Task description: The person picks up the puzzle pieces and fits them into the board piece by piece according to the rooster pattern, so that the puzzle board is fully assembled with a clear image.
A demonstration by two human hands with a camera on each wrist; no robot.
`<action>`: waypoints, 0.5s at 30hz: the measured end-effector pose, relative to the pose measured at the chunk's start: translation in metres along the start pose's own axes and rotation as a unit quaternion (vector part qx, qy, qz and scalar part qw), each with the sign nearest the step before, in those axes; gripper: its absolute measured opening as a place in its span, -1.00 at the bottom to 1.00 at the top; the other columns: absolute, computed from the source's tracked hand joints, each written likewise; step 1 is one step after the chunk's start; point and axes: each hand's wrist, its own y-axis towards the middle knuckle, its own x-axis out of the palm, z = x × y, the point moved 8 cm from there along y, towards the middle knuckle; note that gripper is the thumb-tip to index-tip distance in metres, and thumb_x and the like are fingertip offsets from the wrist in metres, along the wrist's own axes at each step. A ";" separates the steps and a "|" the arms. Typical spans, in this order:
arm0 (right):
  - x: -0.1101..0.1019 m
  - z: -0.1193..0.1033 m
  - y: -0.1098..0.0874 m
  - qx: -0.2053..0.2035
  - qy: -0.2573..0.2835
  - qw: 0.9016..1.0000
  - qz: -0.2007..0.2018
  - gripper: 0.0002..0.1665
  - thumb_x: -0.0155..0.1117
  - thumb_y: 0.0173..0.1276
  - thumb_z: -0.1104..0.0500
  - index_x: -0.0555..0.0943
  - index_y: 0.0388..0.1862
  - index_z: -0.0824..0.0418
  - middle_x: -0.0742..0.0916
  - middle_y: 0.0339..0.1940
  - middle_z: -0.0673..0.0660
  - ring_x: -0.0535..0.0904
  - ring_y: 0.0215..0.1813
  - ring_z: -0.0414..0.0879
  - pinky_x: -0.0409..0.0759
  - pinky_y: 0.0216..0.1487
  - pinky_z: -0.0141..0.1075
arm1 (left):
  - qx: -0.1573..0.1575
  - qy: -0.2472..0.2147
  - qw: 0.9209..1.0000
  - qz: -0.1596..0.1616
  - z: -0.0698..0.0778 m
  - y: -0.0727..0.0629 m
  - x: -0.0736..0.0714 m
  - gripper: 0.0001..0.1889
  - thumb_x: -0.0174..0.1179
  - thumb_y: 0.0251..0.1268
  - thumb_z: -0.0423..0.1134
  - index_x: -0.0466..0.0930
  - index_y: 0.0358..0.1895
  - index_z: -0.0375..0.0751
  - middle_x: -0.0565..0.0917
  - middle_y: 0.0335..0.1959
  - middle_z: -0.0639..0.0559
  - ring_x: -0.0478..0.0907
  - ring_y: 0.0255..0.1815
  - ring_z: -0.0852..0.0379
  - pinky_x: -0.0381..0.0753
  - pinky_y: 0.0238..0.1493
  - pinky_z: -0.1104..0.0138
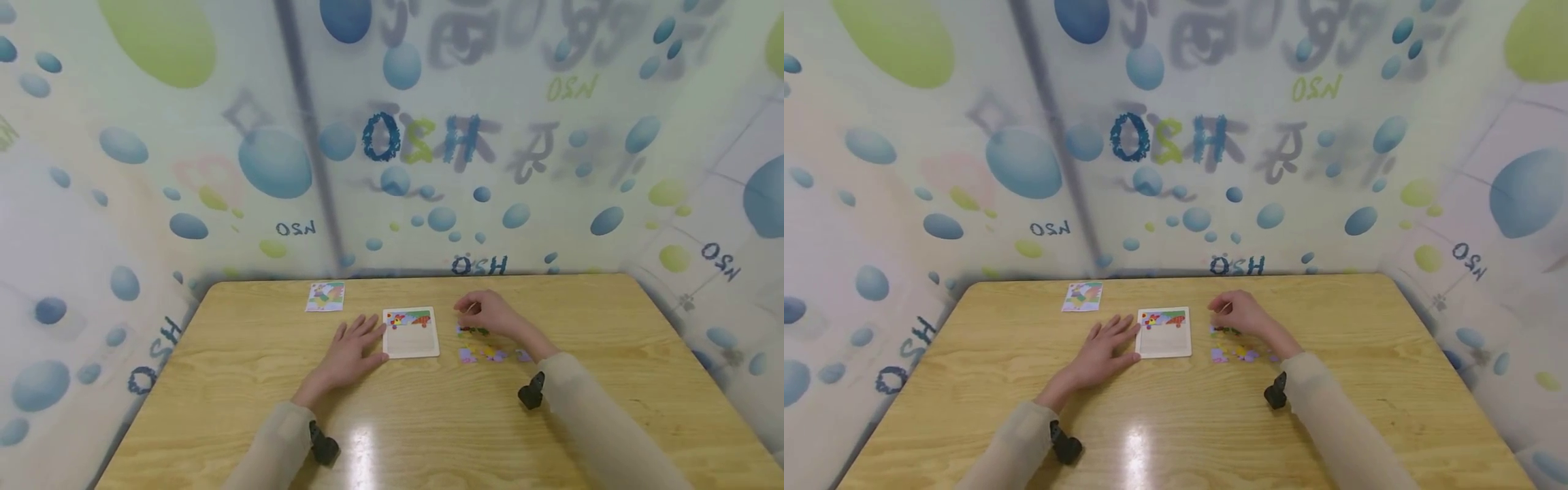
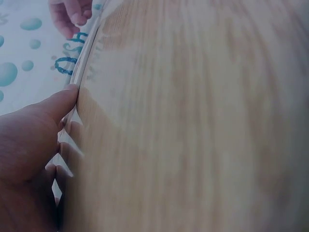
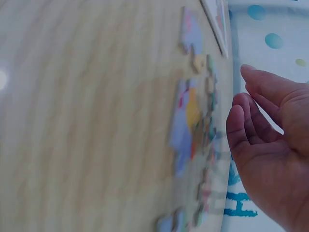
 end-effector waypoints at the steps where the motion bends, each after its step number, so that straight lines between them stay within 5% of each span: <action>1: 0.000 0.002 -0.002 0.001 -0.005 1.000 -0.003 -0.68 0.45 0.37 0.25 0.71 0.05 0.36 0.75 -0.15 0.14 0.66 -0.18 -0.05 0.65 -0.18 -0.18 | 0.001 -0.002 1.000 0.000 0.000 0.000 0.000 -0.31 0.22 0.49 0.03 0.33 0.54 -0.24 0.19 0.61 -0.23 -0.04 0.63 -0.30 -0.27 0.54 -0.28; 15: -0.002 0.020 -0.014 0.022 -0.028 0.999 -0.021 -0.69 0.44 0.34 0.24 0.71 0.04 0.31 0.72 -0.24 0.04 0.57 -0.22 -0.10 0.58 -0.14 -0.21 | -0.002 0.001 1.000 -0.001 0.001 0.002 0.000 -0.32 0.21 0.50 0.02 0.32 0.54 -0.24 0.18 0.61 -0.23 -0.04 0.63 -0.30 -0.27 0.54 -0.27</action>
